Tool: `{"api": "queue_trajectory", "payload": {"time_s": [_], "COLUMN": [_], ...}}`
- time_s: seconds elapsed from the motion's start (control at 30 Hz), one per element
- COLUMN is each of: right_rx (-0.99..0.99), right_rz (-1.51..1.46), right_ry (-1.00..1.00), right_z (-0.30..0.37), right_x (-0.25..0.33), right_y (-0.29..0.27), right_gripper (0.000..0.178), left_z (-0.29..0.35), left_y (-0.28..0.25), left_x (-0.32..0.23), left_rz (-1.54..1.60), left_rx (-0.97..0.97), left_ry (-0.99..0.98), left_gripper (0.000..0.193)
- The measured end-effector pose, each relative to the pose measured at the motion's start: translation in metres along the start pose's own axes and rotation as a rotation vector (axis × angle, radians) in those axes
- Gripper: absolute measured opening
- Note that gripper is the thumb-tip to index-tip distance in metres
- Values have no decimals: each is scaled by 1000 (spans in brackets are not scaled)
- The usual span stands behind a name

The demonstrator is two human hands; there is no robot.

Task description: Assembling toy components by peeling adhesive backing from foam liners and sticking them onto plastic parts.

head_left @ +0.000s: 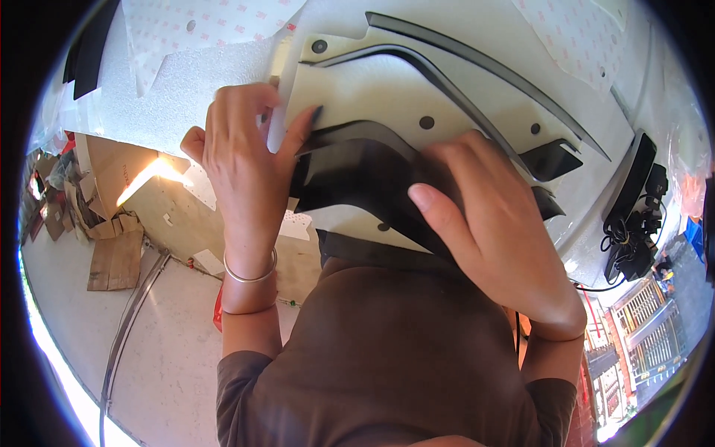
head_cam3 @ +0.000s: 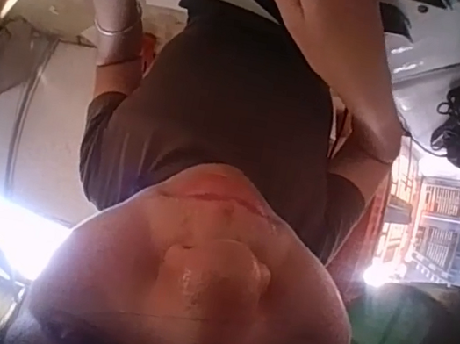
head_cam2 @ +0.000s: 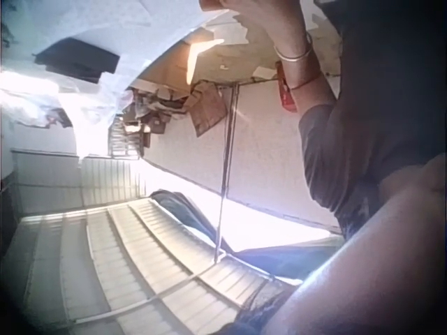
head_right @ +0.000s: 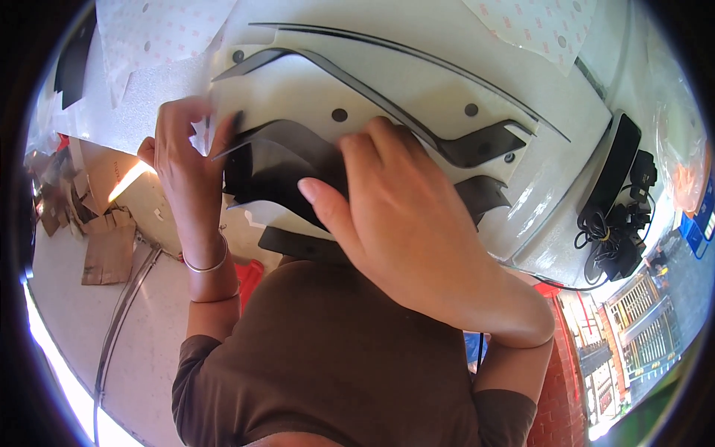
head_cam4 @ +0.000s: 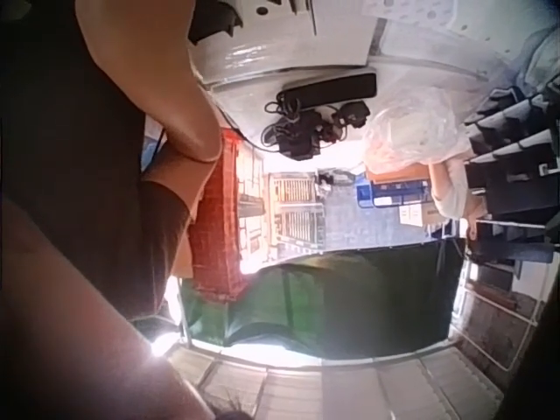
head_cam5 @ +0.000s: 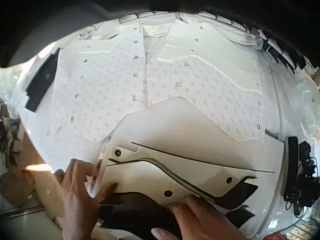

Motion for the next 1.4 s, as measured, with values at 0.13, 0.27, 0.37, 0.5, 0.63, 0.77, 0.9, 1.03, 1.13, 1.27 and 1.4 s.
{"api": "queue_trajectory", "payload": {"time_s": [0.13,0.27,0.37,0.5,0.63,0.77,0.9,1.03,1.13,1.27,1.4], "right_rx": [-148,-142,-134,-160,-58,-37,-55,158,-44,-19,-138], "right_rz": [-75,-25,117,186,-18,1,174,148,189,175,752], "right_ry": [-60,-84,-108,-109,-178,-5,-101,-208,-399,-188,-554], "right_z": [-13,-17,-24,-27,-31,-38,-60,-74,-68,-40,-57], "right_x": [7,11,18,21,19,20,39,49,55,64,84], "right_y": [11,18,22,23,23,20,33,52,47,21,-32], "right_gripper": [40,50,54,54,44,33,24,28,21,21,11], "left_z": [-3,1,0,2,15,17,19,20,21,29,47], "left_y": [-1,3,1,3,8,2,5,7,9,3,-4], "left_x": [5,-5,-5,-1,13,6,15,18,18,28,60], "left_rz": [83,387,442,474,531,242,233,263,266,300,694], "left_rx": [7,18,103,137,72,77,39,7,-8,2,-201], "left_ry": [-69,267,295,324,175,177,36,36,29,40,-66], "left_gripper": [17,27,38,33,20,18,29,34,36,40,32]}}
Point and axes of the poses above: each hand's wrist, its own z-axis away from the middle knuckle, its own y-axis out of the palm, x = y × z, the point moved 6 cm from there along -z, towards the middle knuckle, and after that the axes turned 10 degrees about -z, right-handed, at the moved point
